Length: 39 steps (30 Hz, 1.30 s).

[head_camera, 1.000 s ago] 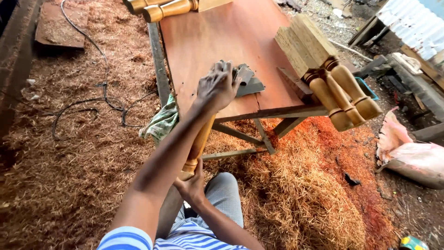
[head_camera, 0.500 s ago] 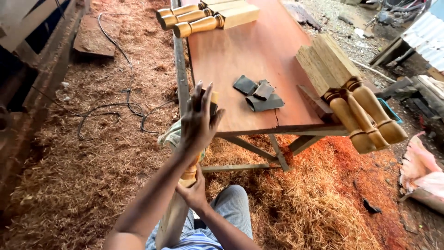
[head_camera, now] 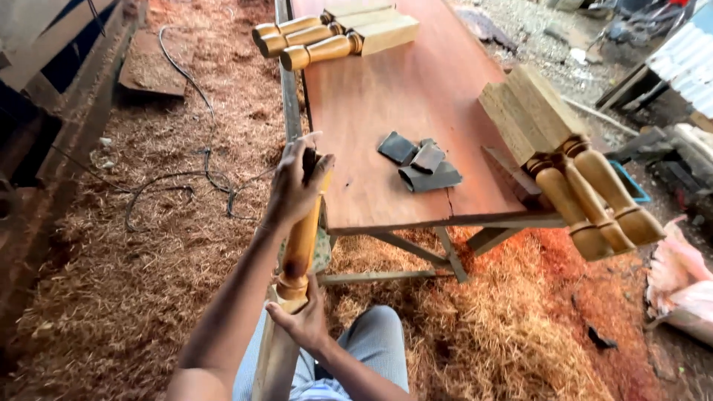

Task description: Sanding turned wooden furniture legs using sandpaper to smooth the surface.

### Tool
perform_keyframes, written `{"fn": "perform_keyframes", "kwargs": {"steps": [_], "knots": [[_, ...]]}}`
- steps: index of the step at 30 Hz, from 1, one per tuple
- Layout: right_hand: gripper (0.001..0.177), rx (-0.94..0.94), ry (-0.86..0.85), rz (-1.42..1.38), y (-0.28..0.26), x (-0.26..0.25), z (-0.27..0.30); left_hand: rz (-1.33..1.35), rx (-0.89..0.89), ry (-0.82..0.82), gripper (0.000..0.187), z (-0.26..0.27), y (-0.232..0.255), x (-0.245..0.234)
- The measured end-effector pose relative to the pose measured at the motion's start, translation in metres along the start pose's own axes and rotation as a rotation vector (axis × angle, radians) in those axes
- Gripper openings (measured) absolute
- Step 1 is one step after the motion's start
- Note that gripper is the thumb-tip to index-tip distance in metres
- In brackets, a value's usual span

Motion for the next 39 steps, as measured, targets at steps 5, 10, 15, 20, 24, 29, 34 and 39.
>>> {"fn": "perform_keyframes", "kwargs": {"steps": [5, 10, 15, 20, 24, 29, 34, 39], "knots": [[0.078, -0.072, -0.038, -0.038, -0.016, -0.015, 0.009, 0.06, 0.247, 0.092, 0.049, 0.017, 0.065, -0.019], [0.086, 0.037, 0.0, 0.153, -0.039, -0.07, 0.004, 0.073, 0.256, 0.159, 0.05, -0.002, 0.111, -0.008], [0.082, -0.059, -0.017, 0.193, -0.076, -0.123, 0.027, 0.121, 0.146, 0.157, 0.051, 0.004, 0.126, 0.02], [0.074, -0.009, 0.111, 0.304, -0.066, -0.14, 0.057, -0.095, 0.243, 0.304, 0.053, 0.043, 0.12, 0.061], [0.075, 0.121, 0.266, 0.424, -0.056, -0.144, 0.055, -0.251, 0.238, 0.266, 0.07, 0.064, 0.093, 0.1], [0.074, 0.111, 0.248, 0.536, -0.046, -0.143, 0.05, -0.366, 0.35, 0.313, 0.082, 0.085, 0.098, 0.107], [0.076, 0.094, 0.325, 0.576, -0.061, -0.141, 0.056, -0.483, 0.276, 0.393, 0.079, 0.042, 0.102, 0.104], [0.079, 0.069, 0.321, 0.508, -0.064, -0.143, 0.059, -0.528, 0.001, 0.134, 0.077, -0.036, 0.094, 0.102]]}}
Point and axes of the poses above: each hand's wrist, its own z-axis away from the middle knuckle, its own x-axis out of the palm, y = z × x, the point moved 9 cm from there along -z, towards the middle knuckle, and after that the axes turned 2 degrees about -y, right-handed, at the moved point
